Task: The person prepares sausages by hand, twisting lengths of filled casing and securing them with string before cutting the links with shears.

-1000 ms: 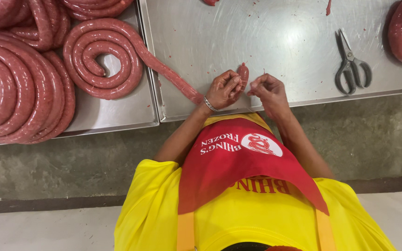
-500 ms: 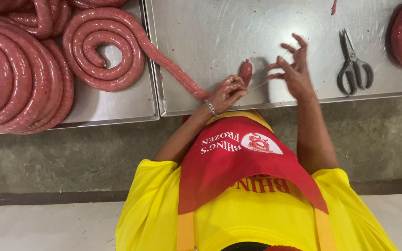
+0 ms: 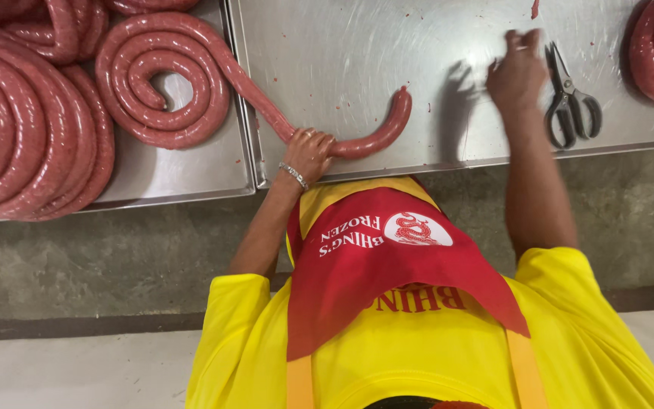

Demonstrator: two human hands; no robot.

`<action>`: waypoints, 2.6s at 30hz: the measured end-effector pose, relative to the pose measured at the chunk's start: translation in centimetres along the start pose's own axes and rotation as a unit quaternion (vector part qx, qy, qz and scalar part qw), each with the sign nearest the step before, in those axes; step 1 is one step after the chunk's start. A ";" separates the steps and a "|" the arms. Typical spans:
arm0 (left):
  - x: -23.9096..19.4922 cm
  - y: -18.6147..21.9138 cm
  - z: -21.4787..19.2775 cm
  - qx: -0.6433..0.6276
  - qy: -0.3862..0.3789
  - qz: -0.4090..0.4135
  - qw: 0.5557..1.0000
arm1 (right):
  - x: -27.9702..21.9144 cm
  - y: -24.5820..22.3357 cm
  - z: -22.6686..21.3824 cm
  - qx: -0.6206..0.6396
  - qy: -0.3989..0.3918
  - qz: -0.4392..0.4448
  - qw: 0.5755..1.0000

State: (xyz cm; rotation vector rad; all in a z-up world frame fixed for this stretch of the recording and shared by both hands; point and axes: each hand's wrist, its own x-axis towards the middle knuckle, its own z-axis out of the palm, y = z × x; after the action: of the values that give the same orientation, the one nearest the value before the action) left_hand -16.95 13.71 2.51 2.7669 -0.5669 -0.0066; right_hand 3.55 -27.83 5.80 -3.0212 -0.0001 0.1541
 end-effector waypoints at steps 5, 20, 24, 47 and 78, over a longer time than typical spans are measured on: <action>2.1 0.3 1.5 -0.089 -0.003 -0.023 0.996 | -11.5 -14.6 -1.6 0.263 0.071 -0.552 0.788; 3.4 -6.9 -2.4 0.049 0.082 -0.039 0.995 | -2.5 -7.0 4.5 0.028 0.044 -0.515 0.856; 6.2 -5.8 0.5 -0.004 0.089 -0.042 0.995 | -0.9 -7.2 1.9 0.086 0.003 -0.465 0.881; -5.8 -8.7 -2.6 -0.443 0.518 -0.519 0.516 | -8.0 -6.8 5.3 0.013 -0.033 -0.401 0.916; -8.8 -12.0 -3.9 -0.131 0.466 -0.376 0.790 | -13.3 -37.1 9.0 0.162 0.087 -0.510 0.840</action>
State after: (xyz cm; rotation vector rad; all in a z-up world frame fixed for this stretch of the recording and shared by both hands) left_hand -20.19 28.70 2.06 2.1304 0.7297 0.9443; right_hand -10.35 9.98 2.60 -2.2837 -1.3588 -0.2019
